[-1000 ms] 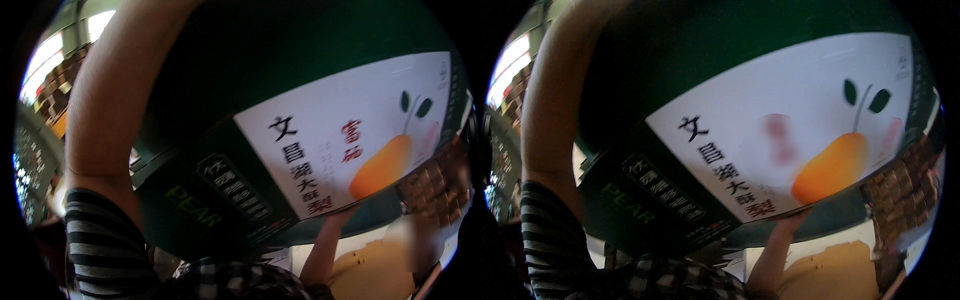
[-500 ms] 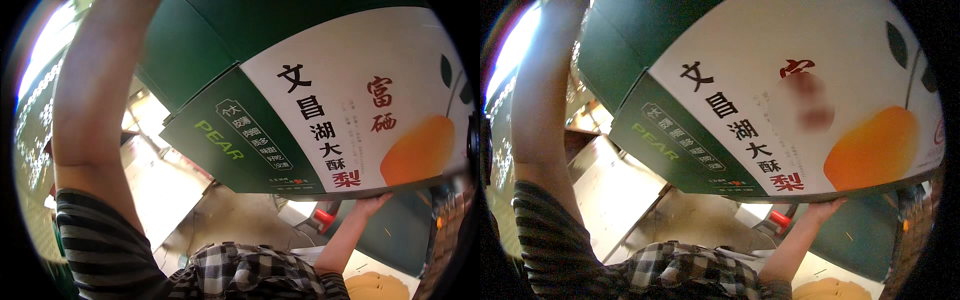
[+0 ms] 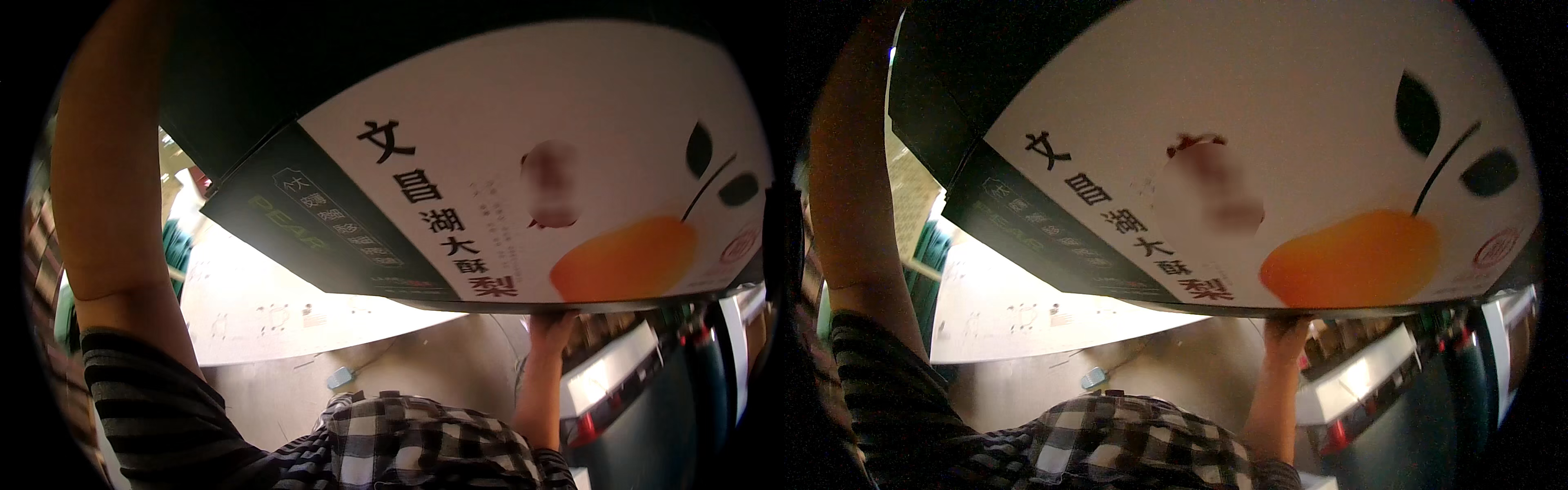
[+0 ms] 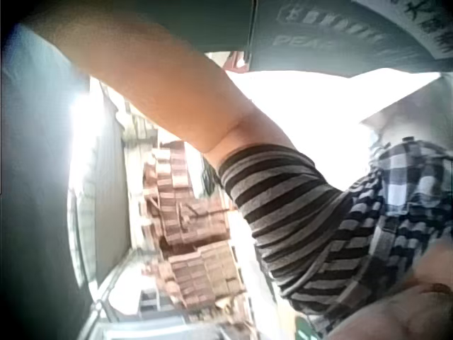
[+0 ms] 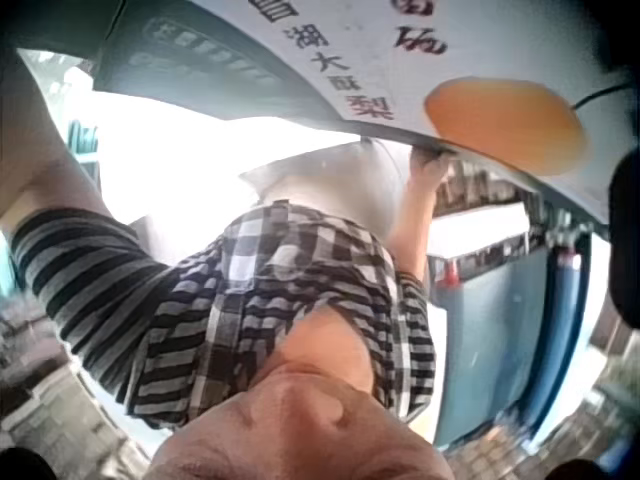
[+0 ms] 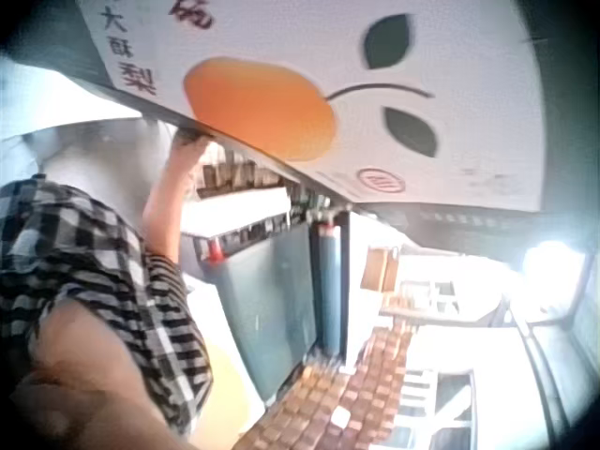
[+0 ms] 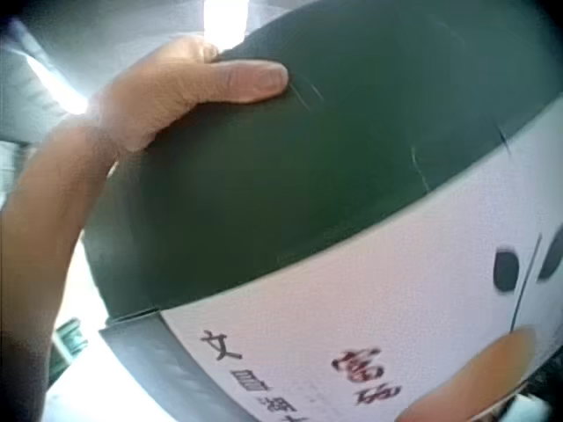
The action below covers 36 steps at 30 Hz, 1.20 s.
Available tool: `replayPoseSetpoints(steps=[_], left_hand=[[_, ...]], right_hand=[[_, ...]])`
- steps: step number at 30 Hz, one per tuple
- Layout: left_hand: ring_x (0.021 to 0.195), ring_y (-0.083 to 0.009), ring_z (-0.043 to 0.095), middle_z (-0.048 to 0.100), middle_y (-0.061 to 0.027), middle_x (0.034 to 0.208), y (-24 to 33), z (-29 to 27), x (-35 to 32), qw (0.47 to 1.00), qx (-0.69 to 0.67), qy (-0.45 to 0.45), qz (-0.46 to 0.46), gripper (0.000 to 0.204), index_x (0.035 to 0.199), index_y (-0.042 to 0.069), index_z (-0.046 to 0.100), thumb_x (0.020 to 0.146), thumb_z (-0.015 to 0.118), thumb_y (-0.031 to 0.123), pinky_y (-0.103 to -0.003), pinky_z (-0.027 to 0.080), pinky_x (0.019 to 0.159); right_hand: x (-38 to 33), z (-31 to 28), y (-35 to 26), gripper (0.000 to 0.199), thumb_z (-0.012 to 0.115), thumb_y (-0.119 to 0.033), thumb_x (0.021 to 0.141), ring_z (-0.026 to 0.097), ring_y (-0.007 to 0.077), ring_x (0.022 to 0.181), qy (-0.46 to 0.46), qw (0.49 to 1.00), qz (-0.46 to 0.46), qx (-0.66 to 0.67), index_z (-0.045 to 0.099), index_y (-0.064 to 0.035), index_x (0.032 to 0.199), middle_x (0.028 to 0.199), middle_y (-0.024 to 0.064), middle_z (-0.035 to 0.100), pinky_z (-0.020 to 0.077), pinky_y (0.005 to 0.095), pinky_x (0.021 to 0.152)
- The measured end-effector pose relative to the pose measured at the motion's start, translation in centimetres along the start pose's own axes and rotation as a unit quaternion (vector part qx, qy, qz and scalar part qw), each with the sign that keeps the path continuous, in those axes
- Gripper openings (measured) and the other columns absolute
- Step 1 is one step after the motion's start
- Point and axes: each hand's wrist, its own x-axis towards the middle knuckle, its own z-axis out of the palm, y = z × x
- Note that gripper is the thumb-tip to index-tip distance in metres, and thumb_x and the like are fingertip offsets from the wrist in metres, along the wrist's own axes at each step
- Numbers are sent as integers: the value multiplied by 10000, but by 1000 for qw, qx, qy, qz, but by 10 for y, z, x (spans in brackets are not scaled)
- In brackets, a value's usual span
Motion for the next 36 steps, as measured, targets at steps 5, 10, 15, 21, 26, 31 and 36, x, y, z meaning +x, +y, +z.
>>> replayPoseSetpoints(steps=[5, 10, 15, 21, 26, 31, 36], left_hand=[[593, -210, 548, 551, -147, 713, 4, -33, -17, 993, 50, -108, -7, 450, 843, -42, 529, 628, 589, 349, -232, 446, 584], [612, -169, 513, 542, -124, 742, -19, -90, -44, 961, 113, -241, -72, 388, 931, -27, 474, 667, 557, 245, -209, 419, 575], [736, -179, 481, 517, -120, 828, -66, -124, -103, 935, 286, -175, -121, 561, 1038, 3, 404, 569, 628, 214, -254, 384, 652], [665, -127, 500, 540, -101, 781, -64, -138, -93, 885, 222, -373, -169, 515, 1054, 42, 385, 614, 616, 179, -214, 400, 573], [672, -225, 495, 494, -112, 695, -116, -107, -160, 899, 352, -229, -127, 582, 780, 2, 443, 369, 723, 305, -307, 383, 623], [558, -295, 439, 456, -130, 579, -141, -98, -204, 886, 333, -240, -213, 509, 649, 18, 423, 329, 707, 294, -344, 335, 522], [569, -281, 462, 474, -131, 575, -152, -95, -207, 888, 294, -266, -233, 504, 650, 8, 458, 329, 700, 312, -329, 349, 534]], right_hand=[[-2, 16, 128, 522, 543, -231, 580, 348, 234, 1021, -72, 966, 232, 83, 392, -77, 1055, 1076, 64, 406, 241, 418, 888], [-52, 27, 254, 495, 520, -119, 557, 352, 245, 1011, -100, 878, 430, 183, 402, -69, 1034, 1052, 77, 418, 231, 431, 891], [-79, 15, 329, 490, 497, -8, 533, 356, 256, 1001, -89, 836, 473, 263, 413, -61, 1013, 1028, 90, 430, 221, 444, 894], [-138, 46, 397, 473, 485, 64, 547, 366, 253, 990, -86, 797, 489, 345, 420, -60, 999, 1018, 98, 432, 228, 445, 891], [-116, 16, 372, 356, 529, -105, 659, 443, 216, 902, -69, 782, 620, 7, 424, -67, 997, 999, 127, 432, 360, 376, 793], [-109, 48, 314, 401, 540, -341, 682, 481, 201, 855, -194, 630, 662, -356, 483, -37, 938, 892, 156, 494, 404, 290, 705], [-81, 43, 262, 445, 552, -348, 663, 501, 226, 852, -379, 623, 424, -537, 508, 25, 902, 920, 149, 515, 396, 295, 721]])
